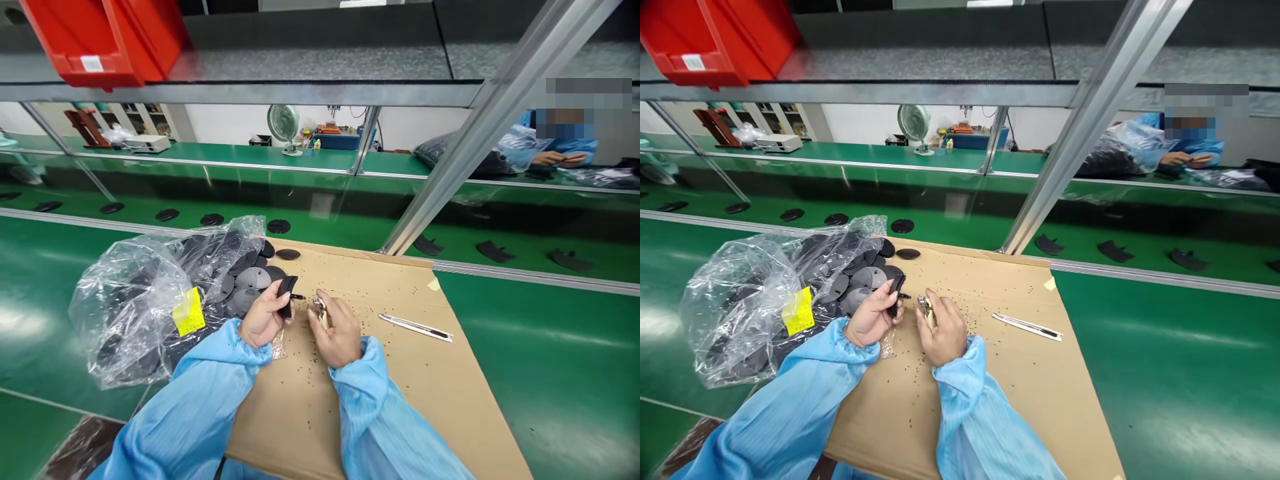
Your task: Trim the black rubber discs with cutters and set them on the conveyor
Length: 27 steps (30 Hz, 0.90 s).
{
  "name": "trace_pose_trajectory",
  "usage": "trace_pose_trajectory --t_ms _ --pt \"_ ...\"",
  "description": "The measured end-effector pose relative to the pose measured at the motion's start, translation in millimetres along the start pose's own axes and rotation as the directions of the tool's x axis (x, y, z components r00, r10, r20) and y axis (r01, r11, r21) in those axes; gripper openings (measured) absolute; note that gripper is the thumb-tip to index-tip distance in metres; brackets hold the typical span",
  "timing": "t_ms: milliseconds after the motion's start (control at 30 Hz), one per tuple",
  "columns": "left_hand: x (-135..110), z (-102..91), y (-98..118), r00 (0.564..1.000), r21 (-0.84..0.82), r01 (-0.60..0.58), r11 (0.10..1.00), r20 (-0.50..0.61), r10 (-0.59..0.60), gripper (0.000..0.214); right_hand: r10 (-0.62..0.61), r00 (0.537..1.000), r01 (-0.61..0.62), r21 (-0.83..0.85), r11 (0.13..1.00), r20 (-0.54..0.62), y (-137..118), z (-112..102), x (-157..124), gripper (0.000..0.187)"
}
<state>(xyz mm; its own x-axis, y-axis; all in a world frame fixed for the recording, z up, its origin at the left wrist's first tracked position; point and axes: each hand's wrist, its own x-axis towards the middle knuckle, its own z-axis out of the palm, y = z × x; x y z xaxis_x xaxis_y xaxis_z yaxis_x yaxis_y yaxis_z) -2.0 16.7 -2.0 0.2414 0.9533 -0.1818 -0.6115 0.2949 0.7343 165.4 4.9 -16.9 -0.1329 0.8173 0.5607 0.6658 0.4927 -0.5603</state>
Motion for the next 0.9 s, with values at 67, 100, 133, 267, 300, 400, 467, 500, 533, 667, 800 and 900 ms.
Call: trace_pose_trajectory --t_ms 67,100,133,267,300,400,467,500,533,667,800,900 --pt "-1.1 2.0 0.7 1.0 0.019 0.014 1.0 0.001 -0.014 0.045 -0.028 0.999 0.03 -0.059 0.998 0.026 -0.3 -1.9 0.5 0.037" --pt "-1.6 2.5 0.8 1.0 0.022 0.021 1.0 0.001 -0.021 0.046 -0.04 0.999 0.043 -0.076 0.996 0.035 -0.2 -2.5 0.6 0.036" --pt "-2.0 2.7 0.7 1.0 0.021 0.026 0.999 0.0 -0.026 0.046 -0.051 0.998 0.054 -0.087 0.995 0.041 0.1 -2.8 0.6 0.036" --pt "-2.3 1.4 -0.5 1.0 0.022 0.026 0.999 -0.009 -0.026 0.044 -0.093 0.994 0.098 -0.116 0.988 0.051 1.5 -2.5 -0.3 0.036" --pt "-2.1 0.9 -0.8 1.0 0.021 0.025 0.999 -0.009 -0.025 0.043 -0.102 0.993 0.107 -0.122 0.987 0.053 1.7 -2.3 -0.6 0.037" --pt "-1.9 -0.3 -0.8 1.0 0.014 0.019 1.0 -0.008 -0.019 0.041 -0.106 0.992 0.114 -0.14 0.984 0.065 2.3 -2.1 -1.6 0.037" --pt "-2.1 -0.8 -0.5 1.0 0.015 0.016 1.0 -0.007 -0.016 0.041 -0.096 0.992 0.106 -0.144 0.984 0.077 2.2 -2.5 -1.9 0.036" --pt "-2.2 -1.0 -0.3 1.0 0.019 0.011 1.0 -0.006 -0.011 0.041 -0.093 0.992 0.104 -0.147 0.984 0.081 2.1 -2.8 -1.9 0.035" --pt "-2.4 -1.0 -0.3 1.0 0.026 0.004 1.0 -0.004 -0.004 0.041 -0.092 0.992 0.104 -0.152 0.983 0.084 2.0 -3.2 -1.8 0.035" --pt "-2.5 -1.3 -1.1 0.999 0.055 -0.037 0.998 -0.006 0.037 0.04 -0.088 0.992 0.103 -0.182 0.978 0.085 1.9 -3.6 -1.6 0.033" --pt "-1.4 -2.0 -3.1 0.997 0.07 -0.072 0.995 -0.017 0.073 0.042 -0.069 0.994 0.085 -0.203 0.976 0.082 2.9 -3.0 -2.0 0.034" --pt "-0.5 -2.3 -4.1 0.994 0.086 -0.102 0.991 -0.02 0.104 0.042 -0.059 0.994 0.077 -0.209 0.975 0.089 3.7 -2.8 -2.4 0.036"
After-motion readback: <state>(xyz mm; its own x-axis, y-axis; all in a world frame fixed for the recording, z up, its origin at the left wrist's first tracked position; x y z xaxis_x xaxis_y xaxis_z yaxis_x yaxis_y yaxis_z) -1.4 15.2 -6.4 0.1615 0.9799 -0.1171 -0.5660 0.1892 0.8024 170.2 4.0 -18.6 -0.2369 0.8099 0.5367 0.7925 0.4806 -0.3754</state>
